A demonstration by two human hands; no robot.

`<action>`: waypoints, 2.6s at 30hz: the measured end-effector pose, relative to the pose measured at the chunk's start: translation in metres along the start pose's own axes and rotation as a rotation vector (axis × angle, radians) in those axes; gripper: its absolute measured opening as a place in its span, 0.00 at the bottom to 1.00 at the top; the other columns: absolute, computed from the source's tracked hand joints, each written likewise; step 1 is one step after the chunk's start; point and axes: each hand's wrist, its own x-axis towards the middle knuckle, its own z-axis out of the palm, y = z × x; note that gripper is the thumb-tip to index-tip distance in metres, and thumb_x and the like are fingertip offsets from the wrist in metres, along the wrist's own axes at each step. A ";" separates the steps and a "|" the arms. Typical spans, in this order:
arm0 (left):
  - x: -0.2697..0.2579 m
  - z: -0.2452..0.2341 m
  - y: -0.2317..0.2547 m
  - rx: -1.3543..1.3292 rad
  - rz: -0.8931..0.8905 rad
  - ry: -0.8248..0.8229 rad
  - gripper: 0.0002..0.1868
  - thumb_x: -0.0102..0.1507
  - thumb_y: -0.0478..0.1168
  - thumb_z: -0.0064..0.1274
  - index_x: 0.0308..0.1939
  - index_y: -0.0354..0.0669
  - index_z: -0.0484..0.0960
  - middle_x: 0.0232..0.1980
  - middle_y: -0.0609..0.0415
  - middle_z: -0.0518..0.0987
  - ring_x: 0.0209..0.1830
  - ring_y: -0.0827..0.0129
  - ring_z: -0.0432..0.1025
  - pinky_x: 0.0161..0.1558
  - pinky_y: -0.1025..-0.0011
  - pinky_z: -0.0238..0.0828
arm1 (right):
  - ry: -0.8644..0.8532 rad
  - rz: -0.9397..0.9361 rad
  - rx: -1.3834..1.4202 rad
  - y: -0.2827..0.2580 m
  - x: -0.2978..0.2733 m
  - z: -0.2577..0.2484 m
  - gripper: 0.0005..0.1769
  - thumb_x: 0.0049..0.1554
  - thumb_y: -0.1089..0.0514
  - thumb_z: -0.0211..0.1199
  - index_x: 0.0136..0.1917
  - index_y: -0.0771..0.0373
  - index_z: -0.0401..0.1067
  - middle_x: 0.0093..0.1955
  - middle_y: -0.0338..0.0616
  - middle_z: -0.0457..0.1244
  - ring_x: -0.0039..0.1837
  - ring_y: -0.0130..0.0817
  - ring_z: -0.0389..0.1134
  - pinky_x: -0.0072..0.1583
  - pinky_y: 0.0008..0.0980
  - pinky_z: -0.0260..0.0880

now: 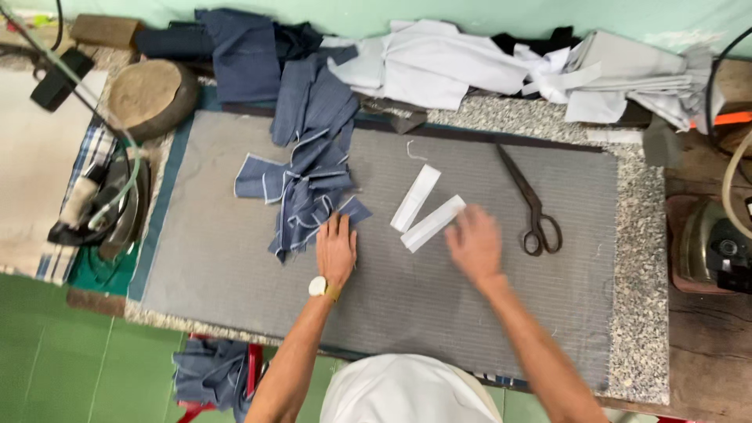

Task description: The person uses shears to cut a white paper pattern into strips on a work table. They then arrange several pieces of blue denim fabric on the table, placing the cut paper strips on top of them. Finally, they pick up a white cloth and place it into a red basket.

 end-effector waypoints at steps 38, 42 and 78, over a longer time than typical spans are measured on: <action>0.019 0.042 -0.034 -0.203 0.037 0.025 0.09 0.66 0.38 0.53 0.50 0.46 0.79 0.51 0.52 0.74 0.49 0.58 0.71 0.45 0.63 0.66 | -0.124 -0.132 -0.071 -0.040 0.135 0.005 0.46 0.43 0.63 0.72 0.75 0.60 0.65 0.75 0.53 0.53 0.64 0.55 0.65 0.59 0.52 0.73; 0.028 0.051 -0.034 -0.207 0.046 0.121 0.02 0.64 0.37 0.56 0.40 0.46 0.81 0.45 0.53 0.75 0.43 0.59 0.71 0.41 0.64 0.67 | 0.073 -0.246 -0.062 -0.039 0.080 0.044 0.33 0.53 0.45 0.66 0.71 0.52 0.69 0.64 0.47 0.59 0.58 0.44 0.66 0.53 0.44 0.70; 0.050 -0.032 -0.178 -1.404 -0.634 0.048 0.05 0.72 0.41 0.50 0.44 0.47 0.78 0.28 0.62 0.74 0.26 0.78 0.74 0.28 0.82 0.72 | -0.147 0.090 0.710 -0.007 -0.005 0.021 0.19 0.59 0.56 0.66 0.64 0.54 0.75 0.70 0.51 0.62 0.71 0.51 0.65 0.70 0.48 0.63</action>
